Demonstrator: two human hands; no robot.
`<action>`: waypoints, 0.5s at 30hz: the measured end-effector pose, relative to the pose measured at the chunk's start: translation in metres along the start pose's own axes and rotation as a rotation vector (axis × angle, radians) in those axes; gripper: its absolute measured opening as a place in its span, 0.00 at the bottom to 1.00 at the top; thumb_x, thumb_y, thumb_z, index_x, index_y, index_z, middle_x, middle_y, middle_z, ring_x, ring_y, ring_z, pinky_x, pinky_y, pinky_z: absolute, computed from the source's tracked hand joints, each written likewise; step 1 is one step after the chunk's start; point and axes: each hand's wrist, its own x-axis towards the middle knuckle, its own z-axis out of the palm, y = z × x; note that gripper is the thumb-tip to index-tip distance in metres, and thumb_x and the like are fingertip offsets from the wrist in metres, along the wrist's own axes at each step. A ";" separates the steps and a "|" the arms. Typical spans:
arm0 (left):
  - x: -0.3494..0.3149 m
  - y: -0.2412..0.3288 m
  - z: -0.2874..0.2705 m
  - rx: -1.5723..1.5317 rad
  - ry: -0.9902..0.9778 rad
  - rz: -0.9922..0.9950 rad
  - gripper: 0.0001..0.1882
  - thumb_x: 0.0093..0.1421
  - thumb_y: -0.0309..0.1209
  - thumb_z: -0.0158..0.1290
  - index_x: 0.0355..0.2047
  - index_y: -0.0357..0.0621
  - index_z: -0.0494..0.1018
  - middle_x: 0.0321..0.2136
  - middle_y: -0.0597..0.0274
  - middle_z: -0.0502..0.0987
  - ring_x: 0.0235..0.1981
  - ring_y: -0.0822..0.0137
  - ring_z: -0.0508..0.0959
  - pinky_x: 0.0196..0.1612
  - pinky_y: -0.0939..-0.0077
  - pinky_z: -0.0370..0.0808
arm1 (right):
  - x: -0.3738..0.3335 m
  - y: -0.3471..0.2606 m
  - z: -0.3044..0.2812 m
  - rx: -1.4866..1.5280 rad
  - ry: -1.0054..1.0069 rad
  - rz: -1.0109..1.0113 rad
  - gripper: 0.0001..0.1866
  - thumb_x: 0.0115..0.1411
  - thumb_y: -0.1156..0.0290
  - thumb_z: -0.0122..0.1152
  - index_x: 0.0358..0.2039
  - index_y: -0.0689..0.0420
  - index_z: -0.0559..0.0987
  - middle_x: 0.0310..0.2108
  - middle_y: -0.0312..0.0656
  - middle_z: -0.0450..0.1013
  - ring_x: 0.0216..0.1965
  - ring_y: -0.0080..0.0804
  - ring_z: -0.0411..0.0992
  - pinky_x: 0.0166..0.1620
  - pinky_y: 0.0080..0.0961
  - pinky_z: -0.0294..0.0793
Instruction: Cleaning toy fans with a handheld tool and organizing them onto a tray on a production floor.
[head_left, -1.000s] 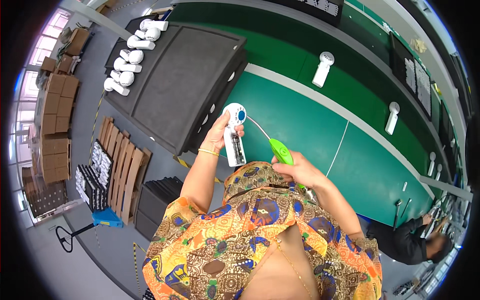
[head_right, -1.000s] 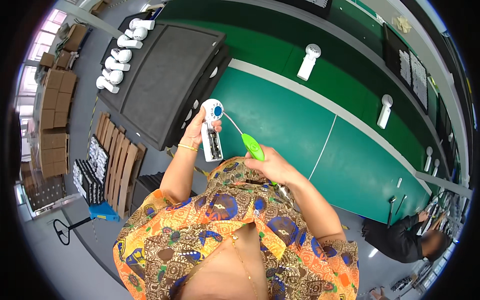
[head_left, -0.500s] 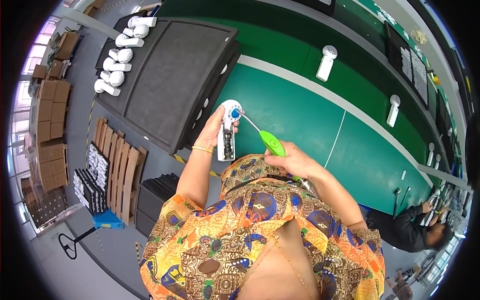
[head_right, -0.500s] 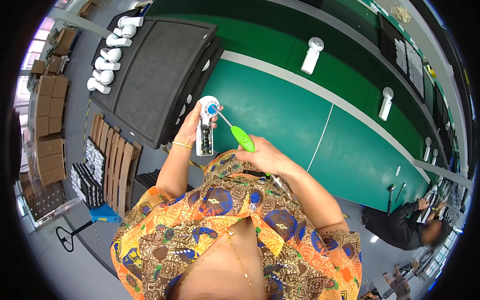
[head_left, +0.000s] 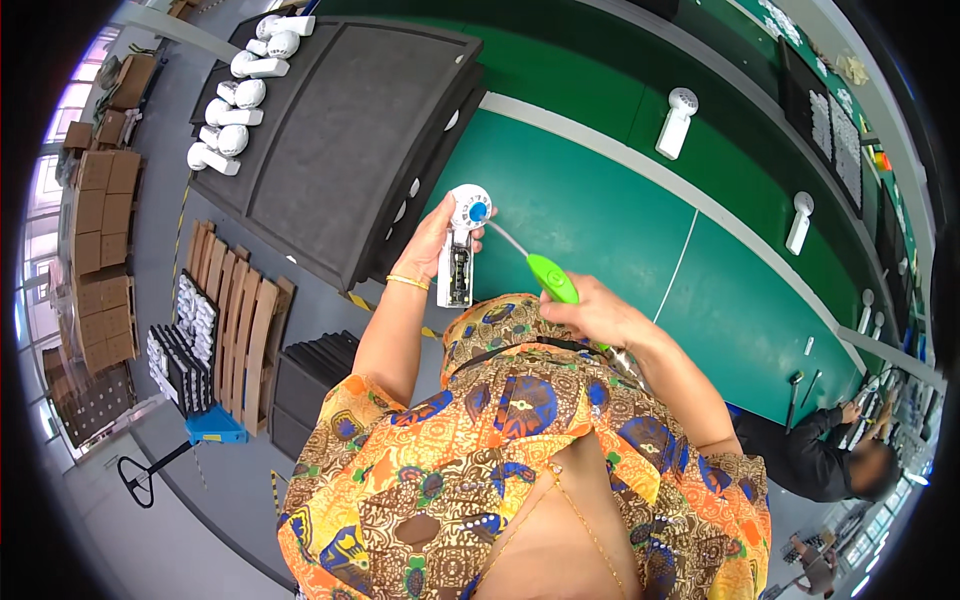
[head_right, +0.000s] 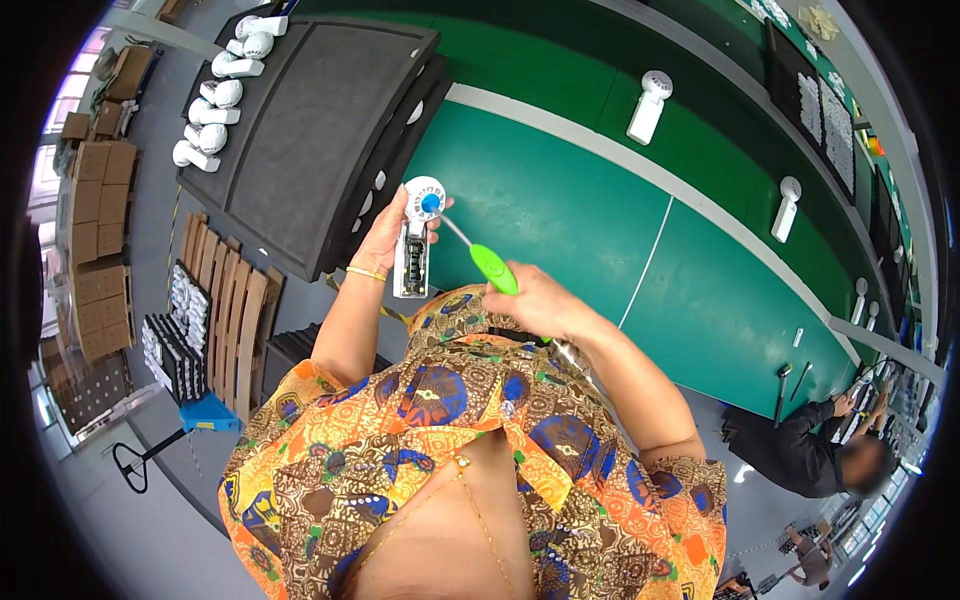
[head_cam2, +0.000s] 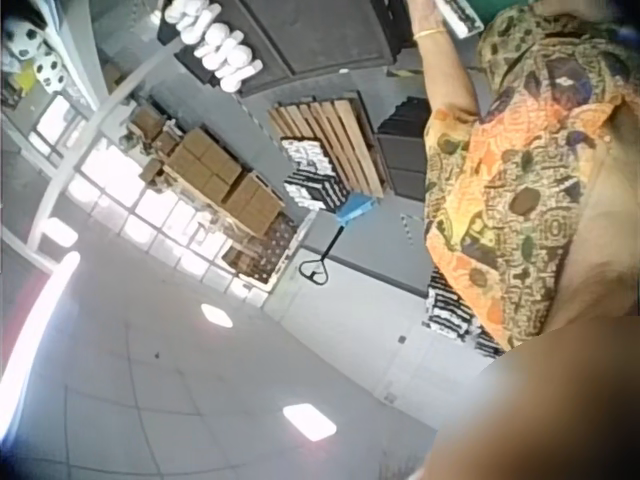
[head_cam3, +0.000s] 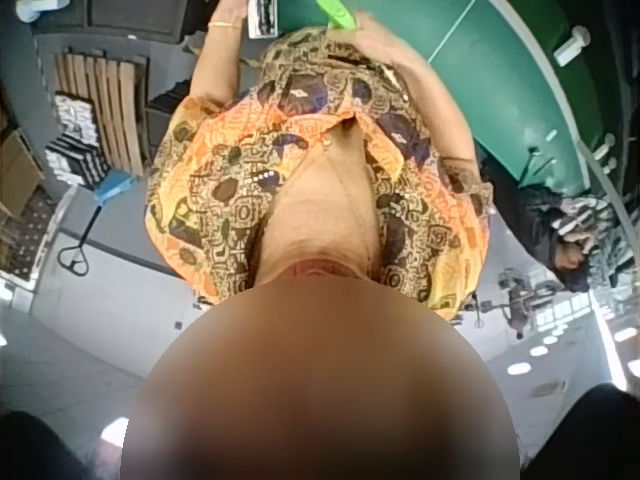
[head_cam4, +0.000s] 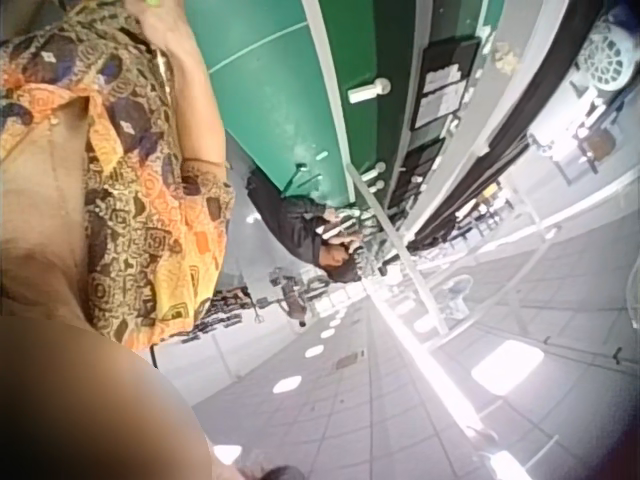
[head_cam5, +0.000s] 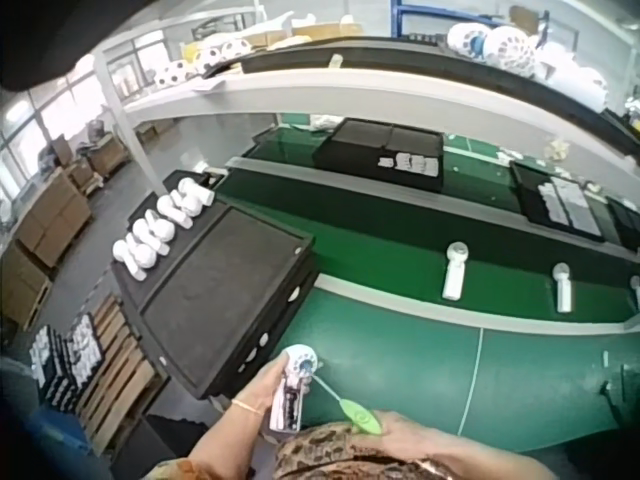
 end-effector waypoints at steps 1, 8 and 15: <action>-0.001 -0.002 -0.003 0.001 0.013 -0.006 0.28 0.63 0.53 0.41 0.50 0.41 0.64 0.46 0.47 0.71 0.28 0.70 0.74 0.29 0.75 0.76 | -0.001 0.003 0.003 0.002 -0.006 0.005 0.11 0.54 0.65 0.59 0.33 0.56 0.70 0.21 0.31 0.64 0.21 0.18 0.62 0.23 0.20 0.63; 0.004 0.009 0.003 -0.049 0.000 -0.025 0.28 0.63 0.53 0.41 0.50 0.42 0.65 0.47 0.47 0.71 0.28 0.70 0.73 0.28 0.75 0.75 | -0.007 0.000 0.003 -0.113 -0.078 -0.006 0.11 0.53 0.66 0.59 0.31 0.58 0.70 0.23 0.34 0.67 0.26 0.22 0.65 0.31 0.25 0.67; 0.009 0.018 -0.004 0.010 -0.041 -0.058 0.28 0.63 0.52 0.41 0.50 0.41 0.64 0.46 0.47 0.71 0.28 0.70 0.73 0.27 0.75 0.75 | 0.000 -0.006 0.009 -0.347 -0.163 -0.041 0.13 0.53 0.63 0.58 0.31 0.58 0.71 0.25 0.39 0.69 0.28 0.28 0.67 0.34 0.27 0.67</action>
